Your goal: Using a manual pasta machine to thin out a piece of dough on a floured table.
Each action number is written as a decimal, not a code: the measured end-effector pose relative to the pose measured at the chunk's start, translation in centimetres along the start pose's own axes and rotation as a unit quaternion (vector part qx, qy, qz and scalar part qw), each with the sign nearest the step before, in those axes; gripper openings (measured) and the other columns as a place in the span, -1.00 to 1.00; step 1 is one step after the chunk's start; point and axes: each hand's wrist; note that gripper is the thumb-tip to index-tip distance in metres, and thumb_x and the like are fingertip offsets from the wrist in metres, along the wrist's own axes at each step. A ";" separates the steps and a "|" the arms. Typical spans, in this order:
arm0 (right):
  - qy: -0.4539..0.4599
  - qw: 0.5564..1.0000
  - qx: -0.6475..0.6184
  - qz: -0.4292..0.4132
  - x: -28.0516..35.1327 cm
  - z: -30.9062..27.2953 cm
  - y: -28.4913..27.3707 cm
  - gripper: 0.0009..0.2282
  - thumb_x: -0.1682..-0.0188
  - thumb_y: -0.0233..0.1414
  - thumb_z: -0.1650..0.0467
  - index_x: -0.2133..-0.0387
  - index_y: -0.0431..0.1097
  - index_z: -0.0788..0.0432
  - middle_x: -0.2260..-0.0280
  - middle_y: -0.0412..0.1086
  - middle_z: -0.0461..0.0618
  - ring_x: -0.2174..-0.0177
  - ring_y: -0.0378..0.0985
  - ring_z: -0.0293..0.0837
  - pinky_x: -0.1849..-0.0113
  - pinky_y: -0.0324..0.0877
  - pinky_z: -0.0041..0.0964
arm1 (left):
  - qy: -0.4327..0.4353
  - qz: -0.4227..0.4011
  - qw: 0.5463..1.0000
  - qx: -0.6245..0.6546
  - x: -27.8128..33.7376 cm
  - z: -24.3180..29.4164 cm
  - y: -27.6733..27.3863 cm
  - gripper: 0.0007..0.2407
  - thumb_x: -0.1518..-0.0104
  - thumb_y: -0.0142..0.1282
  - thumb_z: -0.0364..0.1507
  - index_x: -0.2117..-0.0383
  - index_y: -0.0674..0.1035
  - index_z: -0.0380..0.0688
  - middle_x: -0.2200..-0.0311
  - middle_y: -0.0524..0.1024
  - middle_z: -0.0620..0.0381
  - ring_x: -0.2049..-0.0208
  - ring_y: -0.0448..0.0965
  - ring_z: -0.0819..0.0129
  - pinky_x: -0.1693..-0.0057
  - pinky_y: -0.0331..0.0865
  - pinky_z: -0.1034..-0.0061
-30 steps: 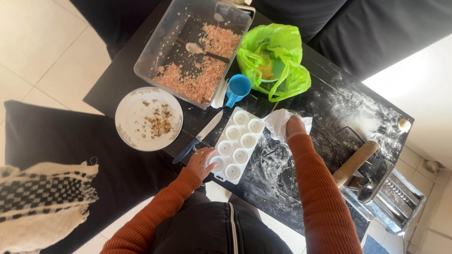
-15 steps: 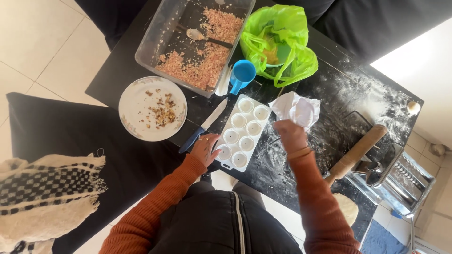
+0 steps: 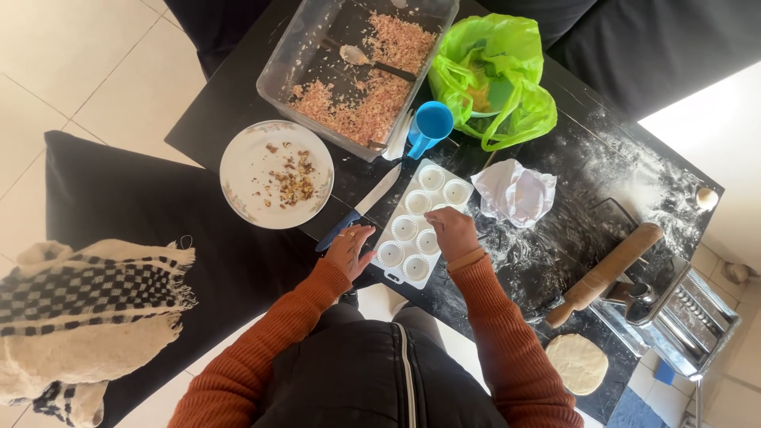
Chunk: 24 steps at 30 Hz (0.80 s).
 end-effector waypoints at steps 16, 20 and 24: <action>0.026 0.997 0.034 -0.070 4.2 -0.3 3.0 -0.97 0.10 0.22 0.45 0.44 0.57 0.17 0.41 0.58 -0.02 0.48 0.65 -0.20 0.46 0.55 -0.42 | -0.048 -0.081 0.995 -0.014 0.2 -0.1 -0.2 -0.47 0.05 0.34 -0.46 -0.12 0.41 -0.15 -0.06 0.47 0.00 -0.14 0.40 0.06 -0.21 0.28 0.23; 0.006 0.998 -0.037 -0.059 4.3 -3.4 2.2 -0.92 0.17 0.20 0.52 0.41 0.59 0.20 0.44 0.56 0.03 0.47 0.64 -0.15 0.38 0.54 -0.34 | -0.020 -0.066 0.998 -0.015 0.6 -0.2 0.3 -0.43 0.08 0.36 -0.45 -0.14 0.39 -0.16 -0.09 0.45 -0.01 -0.15 0.38 0.06 -0.24 0.24 0.23; 0.057 0.996 -0.028 -0.069 4.2 -4.1 2.2 -0.93 0.18 0.24 0.47 0.43 0.58 0.20 0.47 0.54 0.05 0.51 0.63 -0.13 0.41 0.52 -0.30 | -0.030 -0.087 0.995 -0.028 1.2 -0.5 0.9 -0.40 0.08 0.39 -0.47 -0.15 0.36 -0.17 -0.10 0.42 -0.03 -0.18 0.33 0.00 -0.24 0.20 0.20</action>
Point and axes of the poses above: each hand's wrist, its own x-axis away from the middle knuckle, its own y-axis out of the palm, z = x × y
